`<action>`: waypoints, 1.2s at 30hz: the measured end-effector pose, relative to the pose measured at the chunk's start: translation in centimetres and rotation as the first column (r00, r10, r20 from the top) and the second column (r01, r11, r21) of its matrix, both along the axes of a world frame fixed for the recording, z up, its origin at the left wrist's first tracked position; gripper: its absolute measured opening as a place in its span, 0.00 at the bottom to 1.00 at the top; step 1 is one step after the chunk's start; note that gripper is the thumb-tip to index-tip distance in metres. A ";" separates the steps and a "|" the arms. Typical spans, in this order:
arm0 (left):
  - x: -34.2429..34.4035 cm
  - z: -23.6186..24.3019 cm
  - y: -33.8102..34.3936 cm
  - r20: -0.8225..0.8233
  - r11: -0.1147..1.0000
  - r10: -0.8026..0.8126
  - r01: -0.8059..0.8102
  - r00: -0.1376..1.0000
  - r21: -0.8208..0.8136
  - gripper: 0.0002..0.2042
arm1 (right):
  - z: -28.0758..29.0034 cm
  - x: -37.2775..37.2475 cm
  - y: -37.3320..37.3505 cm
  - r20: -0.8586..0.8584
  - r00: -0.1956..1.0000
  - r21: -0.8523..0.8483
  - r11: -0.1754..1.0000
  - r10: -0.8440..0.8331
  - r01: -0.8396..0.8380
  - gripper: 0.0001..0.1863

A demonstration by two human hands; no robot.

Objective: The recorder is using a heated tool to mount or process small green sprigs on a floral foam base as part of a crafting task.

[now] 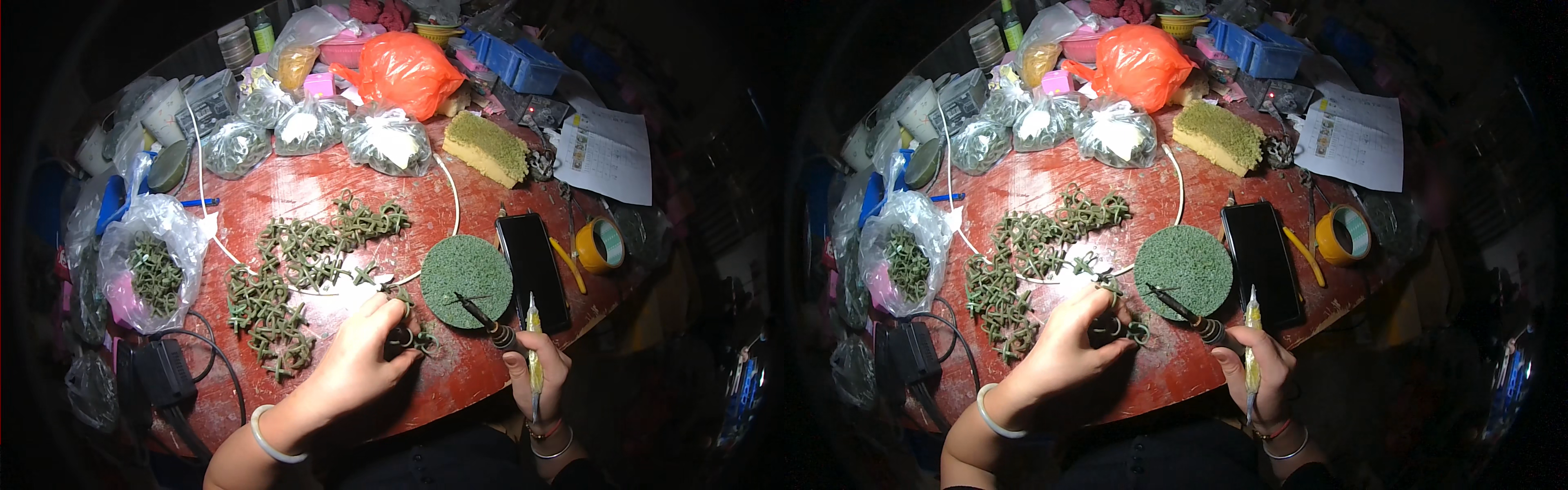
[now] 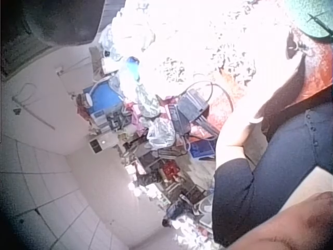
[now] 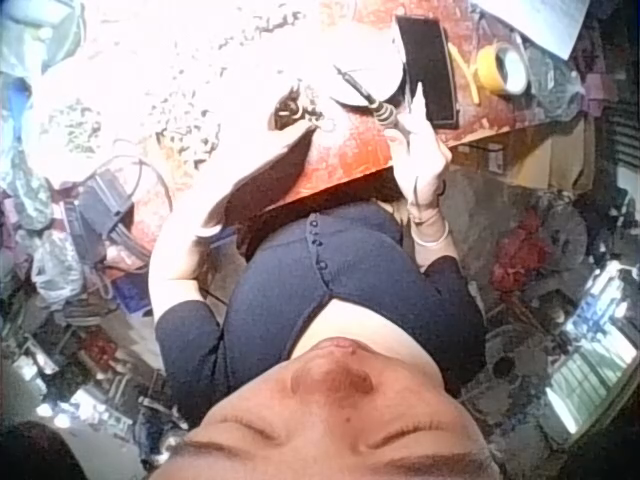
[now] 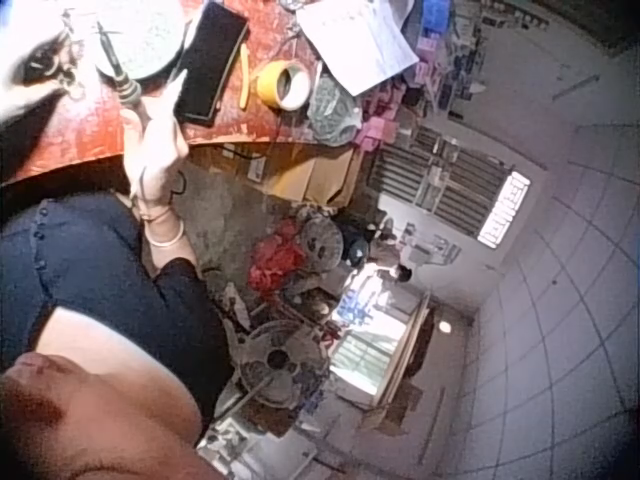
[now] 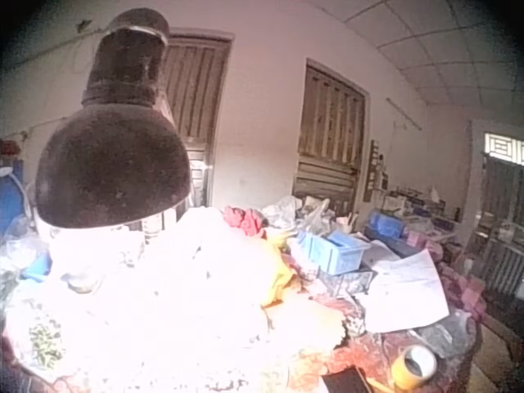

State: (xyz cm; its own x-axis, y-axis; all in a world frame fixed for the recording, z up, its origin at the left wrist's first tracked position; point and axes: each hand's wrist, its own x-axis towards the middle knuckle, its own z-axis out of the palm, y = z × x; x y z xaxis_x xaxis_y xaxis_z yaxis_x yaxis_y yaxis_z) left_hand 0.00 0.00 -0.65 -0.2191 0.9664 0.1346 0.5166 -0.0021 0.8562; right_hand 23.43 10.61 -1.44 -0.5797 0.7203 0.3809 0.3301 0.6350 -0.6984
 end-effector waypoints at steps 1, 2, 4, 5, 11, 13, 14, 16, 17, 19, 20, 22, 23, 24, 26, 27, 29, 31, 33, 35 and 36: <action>-0.1 0.0 0.0 -0.003 1.000 -0.018 0.018 1.000 -0.007 0.13 | 0.0 0.0 0.0 0.000 1.000 0.003 1.000 -0.002 0.002 0.13; -0.3 0.0 0.1 -0.002 1.000 -0.018 0.018 1.000 -0.005 0.13 | 0.0 0.0 0.0 0.001 1.000 0.005 1.000 -0.002 0.002 0.13; -0.7 0.1 0.2 0.013 0.997 -0.073 0.073 0.997 -0.001 0.13 | 0.1 0.1 0.1 0.010 1.000 0.011 1.000 -0.006 0.006 0.13; -0.8 0.0 0.3 0.014 0.997 -0.074 0.074 0.997 0.001 0.13 | 0.1 0.1 0.1 0.011 1.000 0.013 1.000 -0.007 0.007 0.13; -2.4 1.9 -1.0 -0.008 0.999 -0.054 0.054 0.999 0.002 0.14 | 0.2 -0.8 -0.2 -0.011 1.000 0.011 1.000 -0.013 0.013 0.12; -3.2 3.4 -1.1 0.020 1.000 0.004 -0.005 1.000 0.006 0.12 | -0.2 -0.2 -0.2 -0.030 0.998 -0.014 0.999 -0.048 0.048 0.12; -3.7 4.3 -1.0 0.062 0.999 0.046 -0.047 0.997 0.011 0.10 | -0.4 0.2 -0.1 -0.022 0.997 -0.039 0.997 -0.072 0.071 0.12; -4.6 6.6 -2.0 0.077 0.956 0.290 -0.293 0.954 0.028 0.07 | -0.2 0.5 -0.2 0.001 0.998 -0.013 0.997 -0.070 0.070 0.12; -5.5 7.1 -2.7 -0.050 0.915 0.389 -0.380 0.920 0.132 0.07 | -0.1 0.4 -0.3 0.002 0.998 -0.034 0.997 -0.066 0.066 0.13; -7.4 8.7 -5.2 -0.283 0.809 0.587 -0.559 0.759 0.178 0.07 | 0.2 0.4 -0.4 0.001 0.999 -0.080 0.996 -0.041 0.041 0.14; -9.4 8.3 -6.5 -0.380 0.767 0.641 -0.570 0.667 0.294 0.09 | 0.1 0.3 -0.3 -0.009 1.000 -0.089 0.996 -0.027 0.026 0.14; -13.9 7.7 -7.7 -0.643 0.674 0.669 -0.667 0.372 0.316 0.15 | -0.3 0.8 0.2 -0.001 0.998 -0.063 0.996 -0.061 0.060 0.14; -15.4 8.8 -9.2 -0.713 0.599 0.643 -0.764 0.281 0.239 0.17 | -0.1 0.6 -0.2 -0.015 0.999 -0.068 0.997 -0.042 0.041 0.14; -17.2 9.3 -9.9 -0.731 0.542 0.632 -0.821 0.258 0.179 0.19 | 0.0 0.4 -0.2 -0.009 0.999 -0.061 0.998 -0.034 0.034 0.14; -23.2 7.7 -13.4 -0.638 0.615 0.672 -0.763 0.375 0.200 0.20 | 0.1 0.1 -0.3 -0.021 1.000 -0.060 0.998 -0.014 0.013 0.14; -23.8 7.7 -13.3 -0.639 0.623 0.669 -0.756 0.381 0.202 0.20 | 0.0 0.3 -0.1 -0.030 0.999 -0.061 0.998 -0.011 0.009 0.13; -24.6 7.6 -13.0 -0.671 0.550 0.660 -0.826 0.339 0.124 0.16 | 0.1 0.5 0.1 -0.042 0.999 -0.058 0.998 -0.016 0.014 0.13; -24.8 7.6 -13.1 -0.750 0.570 0.606 -0.803 0.265 0.177 0.15 | 0.2 0.7 0.0 -0.015 1.000 -0.078 0.997 -0.012 0.011 0.13; -23.4 8.1 -12.9 -0.840 0.575 0.542 -0.742 0.031 0.344 0.12 | 0.1 0.6 0.1 -0.025 1.000 -0.066 0.998 -0.013 0.012 0.13; -24.9 6.8 -13.7 -0.867 0.593 0.493 -0.702 -0.069 0.393 0.11 | 0.0 0.7 0.1 -0.034 0.999 -0.073 0.997 -0.008 0.005 0.13; -25.0 6.8 -13.7 -0.880 0.584 0.471 -0.726 -0.063 0.364 0.10 | 0.0 0.7 0.0 -0.031 0.999 -0.070 0.998 -0.009 0.007 0.13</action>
State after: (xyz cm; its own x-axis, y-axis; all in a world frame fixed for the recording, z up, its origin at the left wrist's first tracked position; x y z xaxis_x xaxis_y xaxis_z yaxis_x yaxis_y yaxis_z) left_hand -25.02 -13.68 6.13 -0.5955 0.5498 0.5858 0.5554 0.8085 -0.1943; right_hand 24.14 10.65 -1.39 -0.5620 0.7506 0.3477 0.3122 0.5817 -0.7511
